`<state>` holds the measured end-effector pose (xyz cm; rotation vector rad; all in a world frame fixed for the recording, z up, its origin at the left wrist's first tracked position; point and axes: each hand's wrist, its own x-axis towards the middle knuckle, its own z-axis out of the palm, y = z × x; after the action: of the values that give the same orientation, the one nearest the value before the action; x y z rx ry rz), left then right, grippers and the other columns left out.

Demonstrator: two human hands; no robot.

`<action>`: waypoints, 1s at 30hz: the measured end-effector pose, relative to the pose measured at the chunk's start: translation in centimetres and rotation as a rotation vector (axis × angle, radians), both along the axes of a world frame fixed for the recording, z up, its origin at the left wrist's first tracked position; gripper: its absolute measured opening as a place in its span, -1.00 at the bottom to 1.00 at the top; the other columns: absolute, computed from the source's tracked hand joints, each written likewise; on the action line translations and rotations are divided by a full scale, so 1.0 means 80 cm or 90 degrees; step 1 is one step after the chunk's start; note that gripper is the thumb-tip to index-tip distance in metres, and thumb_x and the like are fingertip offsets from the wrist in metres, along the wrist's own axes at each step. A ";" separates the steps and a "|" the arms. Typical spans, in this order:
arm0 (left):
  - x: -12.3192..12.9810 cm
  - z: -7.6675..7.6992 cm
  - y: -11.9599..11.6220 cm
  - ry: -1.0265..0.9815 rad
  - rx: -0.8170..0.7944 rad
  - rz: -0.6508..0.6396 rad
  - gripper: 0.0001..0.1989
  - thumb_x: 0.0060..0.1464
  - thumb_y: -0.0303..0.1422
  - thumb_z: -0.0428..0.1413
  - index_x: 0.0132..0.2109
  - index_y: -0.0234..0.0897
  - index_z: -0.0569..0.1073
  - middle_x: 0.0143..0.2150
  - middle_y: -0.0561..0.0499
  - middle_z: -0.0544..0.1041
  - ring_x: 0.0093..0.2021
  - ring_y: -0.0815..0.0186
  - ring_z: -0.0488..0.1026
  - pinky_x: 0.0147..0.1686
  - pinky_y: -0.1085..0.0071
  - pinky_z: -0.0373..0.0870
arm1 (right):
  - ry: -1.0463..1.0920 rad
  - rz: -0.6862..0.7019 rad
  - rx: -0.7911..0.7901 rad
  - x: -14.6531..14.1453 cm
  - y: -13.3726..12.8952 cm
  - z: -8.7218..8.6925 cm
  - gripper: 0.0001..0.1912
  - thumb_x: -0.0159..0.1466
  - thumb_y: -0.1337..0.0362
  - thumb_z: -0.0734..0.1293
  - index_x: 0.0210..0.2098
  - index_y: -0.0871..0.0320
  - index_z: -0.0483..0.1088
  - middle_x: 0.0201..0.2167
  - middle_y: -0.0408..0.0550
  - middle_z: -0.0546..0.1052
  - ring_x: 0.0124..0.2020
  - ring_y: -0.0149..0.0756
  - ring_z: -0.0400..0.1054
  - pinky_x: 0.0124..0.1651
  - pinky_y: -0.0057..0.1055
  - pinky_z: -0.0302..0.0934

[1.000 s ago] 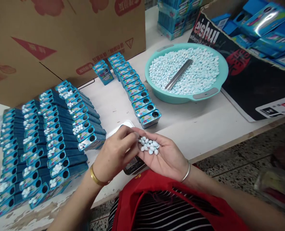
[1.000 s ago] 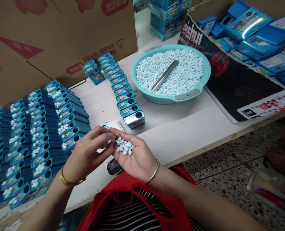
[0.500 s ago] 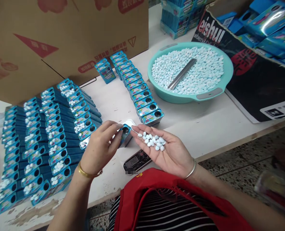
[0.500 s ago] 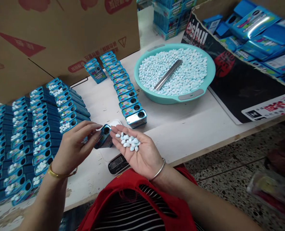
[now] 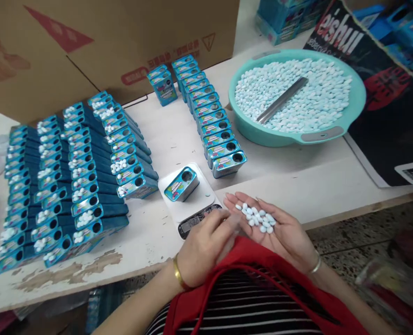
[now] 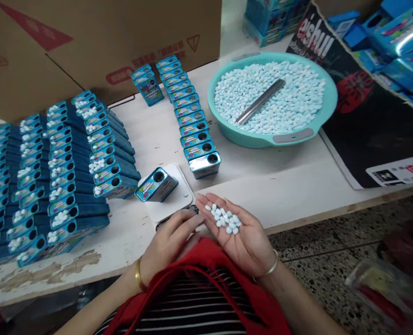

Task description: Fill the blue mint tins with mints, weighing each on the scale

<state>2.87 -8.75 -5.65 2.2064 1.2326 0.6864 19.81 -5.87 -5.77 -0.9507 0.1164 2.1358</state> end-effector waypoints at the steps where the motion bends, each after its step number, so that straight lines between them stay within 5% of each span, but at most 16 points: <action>1: 0.010 -0.005 -0.001 0.018 -0.001 0.004 -0.72 0.24 -0.40 -0.09 0.08 -0.30 0.28 -0.10 -0.14 0.41 -0.14 0.28 0.41 -0.22 0.34 0.47 | -0.016 0.023 -0.011 0.003 -0.011 -0.007 -0.69 0.29 0.28 0.18 -0.05 0.19 0.45 0.03 0.01 0.50 0.12 -0.28 0.32 0.19 -0.28 0.20; 5: 0.038 -0.021 0.000 0.107 -0.025 -0.064 -0.79 0.24 -0.34 -0.09 -0.09 -0.33 0.36 -0.18 -0.11 0.41 -0.26 0.28 0.39 -0.34 0.38 0.43 | -0.100 0.044 0.010 0.026 -0.053 -0.037 -0.80 0.12 0.34 0.39 -0.24 0.02 0.54 -0.17 -0.18 0.60 0.00 -0.28 0.43 0.14 -0.32 0.27; 9: 0.049 -0.031 -0.006 0.115 0.006 -0.089 -0.78 0.24 -0.29 -0.09 -0.09 -0.31 0.34 -0.25 -0.07 0.39 -0.33 0.30 0.35 -0.42 0.41 0.37 | -0.197 0.019 0.048 0.045 -0.075 -0.054 -0.59 -0.07 0.54 0.47 -0.30 -0.05 0.55 -0.19 -0.26 0.60 -0.08 -0.33 0.47 0.09 -0.46 0.30; 13: 0.049 -0.031 -0.012 0.118 0.033 -0.066 -0.82 0.22 -0.34 -0.07 -0.10 -0.32 0.32 -0.27 -0.07 0.39 -0.33 0.29 0.34 -0.44 0.42 0.33 | -0.191 0.027 0.054 0.037 -0.067 -0.041 -0.67 -0.06 0.49 0.48 -0.35 -0.03 0.55 -0.27 -0.20 0.61 -0.05 -0.21 0.46 0.15 -0.25 0.26; 17: 0.045 -0.026 -0.013 0.117 0.025 -0.029 -0.83 0.17 -0.39 -0.04 -0.09 -0.29 0.32 -0.26 -0.06 0.38 -0.31 0.29 0.36 -0.48 0.45 0.31 | -0.111 0.062 0.010 0.021 -0.047 -0.020 -0.91 0.04 0.35 0.44 -0.51 0.02 0.52 -0.45 -0.16 0.60 -0.08 -0.20 0.47 0.14 -0.25 0.28; 20: 0.039 -0.021 -0.010 0.104 0.017 -0.017 -0.83 0.14 -0.42 -0.02 -0.10 -0.27 0.33 -0.26 -0.05 0.38 -0.30 0.30 0.36 -0.46 0.46 0.32 | -0.031 0.075 0.003 0.011 -0.039 -0.019 -0.96 0.09 0.29 0.40 -0.45 0.05 0.53 -0.40 -0.13 0.61 -0.04 -0.21 0.44 0.12 -0.26 0.28; 25: 0.020 -0.007 -0.001 0.160 0.003 -0.012 -0.87 0.13 -0.45 -0.05 -0.18 -0.32 0.36 -0.30 -0.05 0.36 -0.36 0.33 0.33 -0.44 0.43 0.34 | 0.056 0.076 -0.032 -0.006 -0.032 -0.026 -0.73 0.22 0.27 0.25 -0.15 0.17 0.50 -0.14 -0.05 0.58 0.03 -0.21 0.39 0.14 -0.21 0.25; 30: -0.007 0.013 0.019 0.139 0.029 -0.017 -0.88 0.15 -0.46 -0.06 -0.28 -0.34 0.36 -0.33 -0.03 0.34 -0.39 0.38 0.29 -0.40 0.45 0.34 | 0.113 0.038 -0.024 -0.029 -0.013 -0.012 -0.65 0.31 0.30 0.11 -0.12 0.24 0.49 -0.18 -0.01 0.59 -0.08 -0.32 0.45 0.07 -0.31 0.30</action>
<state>2.31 -7.26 -4.64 2.3821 1.3005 0.4766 17.50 -6.94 -6.74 -0.7933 0.2186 2.2786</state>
